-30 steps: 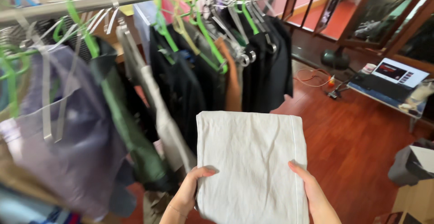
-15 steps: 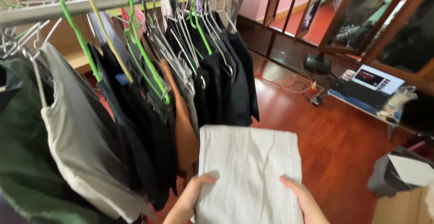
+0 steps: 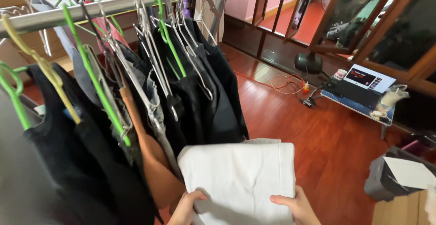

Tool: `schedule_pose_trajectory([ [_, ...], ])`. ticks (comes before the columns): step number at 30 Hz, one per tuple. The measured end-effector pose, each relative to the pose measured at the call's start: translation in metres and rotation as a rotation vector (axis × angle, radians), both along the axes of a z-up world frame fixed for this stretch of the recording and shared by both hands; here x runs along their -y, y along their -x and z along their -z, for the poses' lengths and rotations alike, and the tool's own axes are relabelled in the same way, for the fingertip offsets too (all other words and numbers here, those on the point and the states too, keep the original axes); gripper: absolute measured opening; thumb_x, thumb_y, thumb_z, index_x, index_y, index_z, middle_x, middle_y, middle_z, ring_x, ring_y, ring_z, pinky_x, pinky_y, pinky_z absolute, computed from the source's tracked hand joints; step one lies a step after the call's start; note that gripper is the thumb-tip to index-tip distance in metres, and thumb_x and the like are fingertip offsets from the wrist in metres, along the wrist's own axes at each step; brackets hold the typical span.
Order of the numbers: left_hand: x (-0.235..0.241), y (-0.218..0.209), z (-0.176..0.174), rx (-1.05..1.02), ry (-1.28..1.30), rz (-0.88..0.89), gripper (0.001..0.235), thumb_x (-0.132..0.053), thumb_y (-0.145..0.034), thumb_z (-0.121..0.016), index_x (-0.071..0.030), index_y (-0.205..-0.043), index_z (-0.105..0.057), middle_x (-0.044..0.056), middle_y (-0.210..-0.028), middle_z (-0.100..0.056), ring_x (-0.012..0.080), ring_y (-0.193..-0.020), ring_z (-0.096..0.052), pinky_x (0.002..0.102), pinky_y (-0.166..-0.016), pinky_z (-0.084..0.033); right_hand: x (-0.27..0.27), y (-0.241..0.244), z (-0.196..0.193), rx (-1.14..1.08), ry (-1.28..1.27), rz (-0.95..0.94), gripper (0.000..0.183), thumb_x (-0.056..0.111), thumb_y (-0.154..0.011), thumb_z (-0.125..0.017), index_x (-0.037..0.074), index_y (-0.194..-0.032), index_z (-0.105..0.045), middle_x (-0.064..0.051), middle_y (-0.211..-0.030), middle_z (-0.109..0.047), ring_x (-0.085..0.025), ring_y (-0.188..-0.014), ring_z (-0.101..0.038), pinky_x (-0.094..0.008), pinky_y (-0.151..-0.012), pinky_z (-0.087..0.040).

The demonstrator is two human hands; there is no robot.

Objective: The person unpacks a pair of light-colored pants from a cardboard box, removes them from a plastic bag, and hangs them on a clothing rack. They then take a beige t-shirt from the rack, lay it on a table, and iron it using a teal and white iron.

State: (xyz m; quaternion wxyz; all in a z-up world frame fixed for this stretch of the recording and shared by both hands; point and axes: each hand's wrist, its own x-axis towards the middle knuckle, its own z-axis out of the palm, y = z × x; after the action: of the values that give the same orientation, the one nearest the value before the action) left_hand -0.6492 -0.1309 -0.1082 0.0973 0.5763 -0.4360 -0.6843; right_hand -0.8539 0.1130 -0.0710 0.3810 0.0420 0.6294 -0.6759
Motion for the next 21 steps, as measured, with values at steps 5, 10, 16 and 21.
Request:
schedule_pose_trajectory([
  [5,0.025,0.025,0.043,-0.493,-0.320,-0.173,0.042,-0.005,-0.080,-0.057,0.006,-0.119,-0.067,0.015,-0.133,-0.072,0.0315,-0.125,-0.061,0.041,-0.106,-0.046,-0.004,0.044,0.043,-0.273,0.050,0.029,0.027,-0.018,-0.065,-0.091,-0.022,-0.091,-0.085,-0.031,-0.092,-0.087,-0.043,-0.085,-0.081,-0.052,-0.072,-0.062],
  [10,0.035,0.020,0.001,-0.524,-0.559,-0.133,0.065,-0.033,-0.093,-0.040,-0.012,-0.154,-0.049,0.013,-0.155,-0.053,0.0399,-0.147,-0.048,0.062,-0.124,-0.031,-0.021,0.082,0.110,-0.571,0.194,-0.065,0.025,-0.015,-0.061,-0.089,-0.002,-0.061,-0.068,-0.004,-0.068,-0.066,-0.017,-0.066,-0.059,-0.034,-0.055,-0.043],
  [16,0.028,0.011,0.022,-0.588,-0.817,-0.201,0.086,-0.061,-0.087,-0.045,-0.004,-0.151,-0.058,0.029,-0.151,-0.060,0.0497,-0.144,-0.050,0.061,-0.123,-0.034,0.000,0.089,0.033,-0.558,0.345,-0.299,0.012,-0.009,-0.078,-0.079,-0.008,-0.083,-0.090,-0.008,-0.085,-0.083,-0.018,-0.082,-0.071,-0.036,-0.067,-0.053],
  [21,-0.043,0.027,-0.132,0.102,-0.100,-0.542,0.080,-0.027,-0.065,-0.096,-0.005,-0.140,-0.078,0.005,-0.158,-0.064,0.0013,-0.158,-0.041,0.026,-0.134,-0.021,-0.001,0.117,0.018,-0.320,0.014,-0.160,0.031,-0.017,-0.074,-0.089,-0.006,-0.100,-0.076,-0.017,-0.119,-0.083,-0.031,-0.114,-0.077,-0.037,-0.100,-0.052],
])
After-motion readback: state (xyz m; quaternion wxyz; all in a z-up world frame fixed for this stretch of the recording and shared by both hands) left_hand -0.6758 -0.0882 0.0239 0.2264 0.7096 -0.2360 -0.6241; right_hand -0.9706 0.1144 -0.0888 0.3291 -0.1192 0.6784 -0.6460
